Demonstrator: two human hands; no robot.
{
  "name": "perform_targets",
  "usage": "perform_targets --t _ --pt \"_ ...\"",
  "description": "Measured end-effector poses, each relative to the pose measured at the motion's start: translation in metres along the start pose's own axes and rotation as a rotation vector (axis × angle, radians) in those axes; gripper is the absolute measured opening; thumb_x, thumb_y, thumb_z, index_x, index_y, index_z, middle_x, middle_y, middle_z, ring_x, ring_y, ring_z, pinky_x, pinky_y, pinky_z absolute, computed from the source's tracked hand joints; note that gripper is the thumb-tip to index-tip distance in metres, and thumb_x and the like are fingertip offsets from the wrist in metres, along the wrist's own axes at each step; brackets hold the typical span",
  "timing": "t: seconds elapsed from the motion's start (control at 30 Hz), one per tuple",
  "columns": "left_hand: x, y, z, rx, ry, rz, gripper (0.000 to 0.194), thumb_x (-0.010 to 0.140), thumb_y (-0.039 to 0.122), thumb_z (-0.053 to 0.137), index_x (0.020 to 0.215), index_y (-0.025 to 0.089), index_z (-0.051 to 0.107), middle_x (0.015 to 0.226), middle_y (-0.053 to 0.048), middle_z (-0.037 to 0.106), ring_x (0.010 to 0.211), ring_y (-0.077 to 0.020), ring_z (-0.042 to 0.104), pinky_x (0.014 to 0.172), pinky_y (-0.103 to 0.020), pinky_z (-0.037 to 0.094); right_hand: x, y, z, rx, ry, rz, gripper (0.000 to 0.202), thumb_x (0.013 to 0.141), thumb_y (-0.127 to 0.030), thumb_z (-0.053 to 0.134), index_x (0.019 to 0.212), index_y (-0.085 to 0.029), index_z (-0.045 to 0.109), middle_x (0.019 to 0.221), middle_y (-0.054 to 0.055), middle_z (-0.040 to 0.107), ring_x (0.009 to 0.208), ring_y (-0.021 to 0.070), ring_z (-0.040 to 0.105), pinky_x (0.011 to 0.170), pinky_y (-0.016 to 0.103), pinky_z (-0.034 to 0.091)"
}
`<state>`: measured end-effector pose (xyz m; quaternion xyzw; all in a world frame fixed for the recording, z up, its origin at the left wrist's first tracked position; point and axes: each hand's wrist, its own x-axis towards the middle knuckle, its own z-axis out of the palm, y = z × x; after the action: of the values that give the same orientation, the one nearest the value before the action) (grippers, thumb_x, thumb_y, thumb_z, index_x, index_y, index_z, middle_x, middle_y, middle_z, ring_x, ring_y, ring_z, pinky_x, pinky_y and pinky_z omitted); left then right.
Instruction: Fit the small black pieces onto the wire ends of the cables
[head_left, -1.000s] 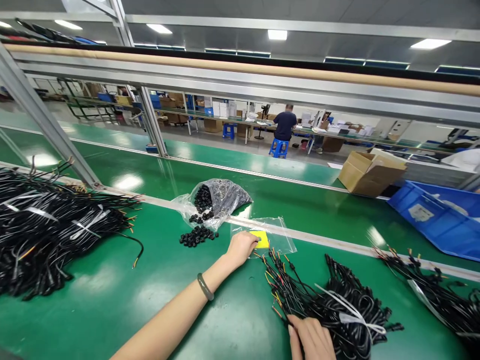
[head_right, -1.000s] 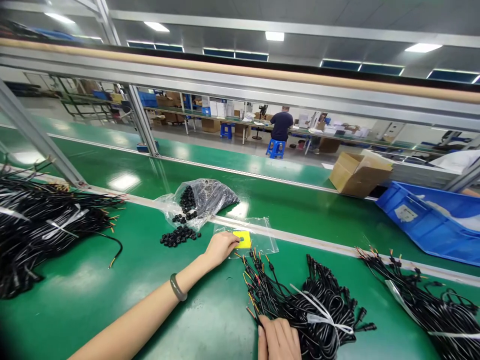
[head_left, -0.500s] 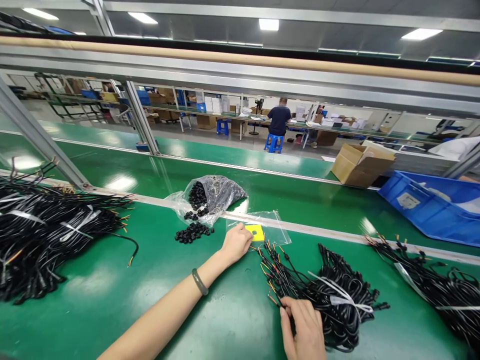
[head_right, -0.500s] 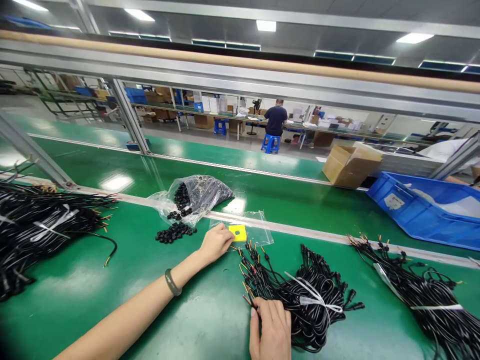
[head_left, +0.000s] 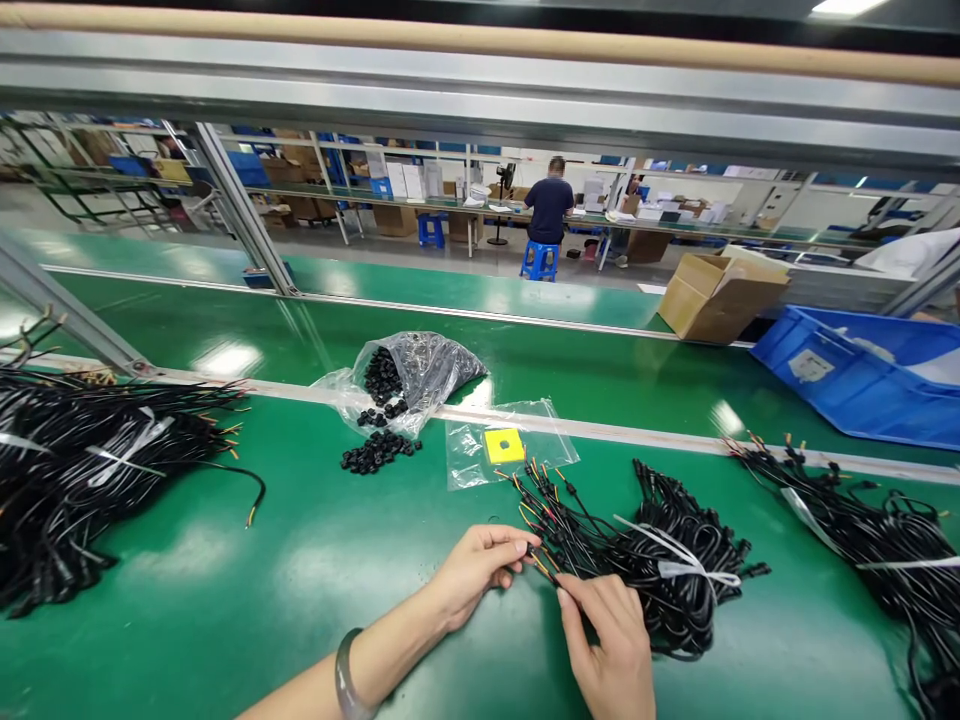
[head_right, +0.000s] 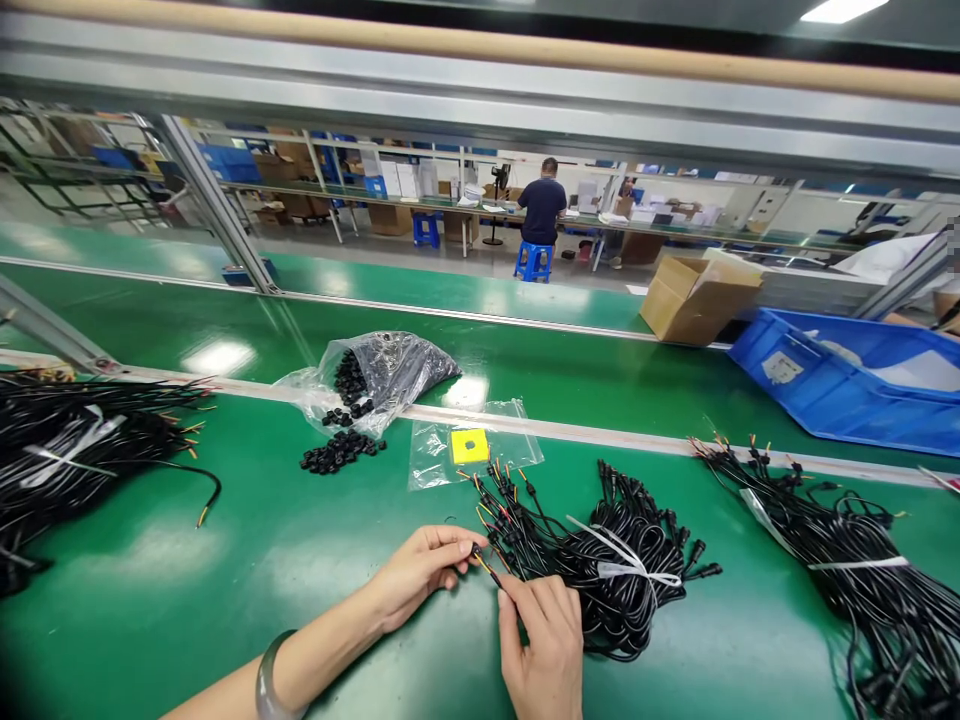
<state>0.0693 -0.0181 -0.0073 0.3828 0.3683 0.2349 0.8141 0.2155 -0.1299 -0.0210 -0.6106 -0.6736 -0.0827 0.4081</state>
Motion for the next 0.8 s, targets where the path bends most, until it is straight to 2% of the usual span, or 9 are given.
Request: perform_targets --t 0.13,0.53,0.67,0.8 --pt "0.001 -0.002 -0.002 -0.002 0.011 0.006 0.041 0.059 0.040 0.082 0.087 0.011 0.076 0.073 -0.006 0.066 0.059 -0.0065 0.047 0.049 -0.015 0.034 0.001 -0.001 0.000 -0.020 0.001 0.015 0.012 0.091 -0.019 0.050 0.093 -0.019 0.061 0.069 0.000 0.059 0.064 0.0148 0.050 0.063 0.030 0.031" --pt "-0.003 -0.003 -0.006 0.239 0.046 0.159 0.045 0.062 0.049 0.078 0.089 0.014 0.076 0.066 -0.004 0.066 0.052 -0.0069 0.041 0.051 -0.020 0.034 0.002 -0.002 -0.001 -0.048 -0.017 0.031 0.013 0.092 -0.021 0.048 0.089 -0.020 0.061 0.066 0.000 0.058 0.062 0.0145 0.050 0.062 0.031 0.030" --pt "-0.002 -0.010 -0.005 0.324 0.033 0.258 0.044 0.063 0.048 0.078 0.089 0.012 0.076 0.076 -0.008 0.070 0.058 -0.0093 0.049 0.055 -0.021 0.038 0.001 -0.002 -0.001 -0.033 -0.038 0.032 0.013 0.092 -0.021 0.048 0.089 -0.020 0.061 0.068 0.000 0.059 0.064 0.0145 0.051 0.062 0.031 0.030" --pt "0.001 -0.017 -0.004 0.284 -0.034 0.200 0.048 0.060 0.046 0.080 0.092 0.011 0.073 0.074 -0.007 0.070 0.058 -0.0105 0.056 0.058 -0.021 0.043 0.002 -0.002 -0.002 -0.008 -0.060 0.015 0.011 0.091 -0.019 0.050 0.093 -0.019 0.061 0.071 0.000 0.060 0.066 0.0138 0.053 0.064 0.030 0.032"
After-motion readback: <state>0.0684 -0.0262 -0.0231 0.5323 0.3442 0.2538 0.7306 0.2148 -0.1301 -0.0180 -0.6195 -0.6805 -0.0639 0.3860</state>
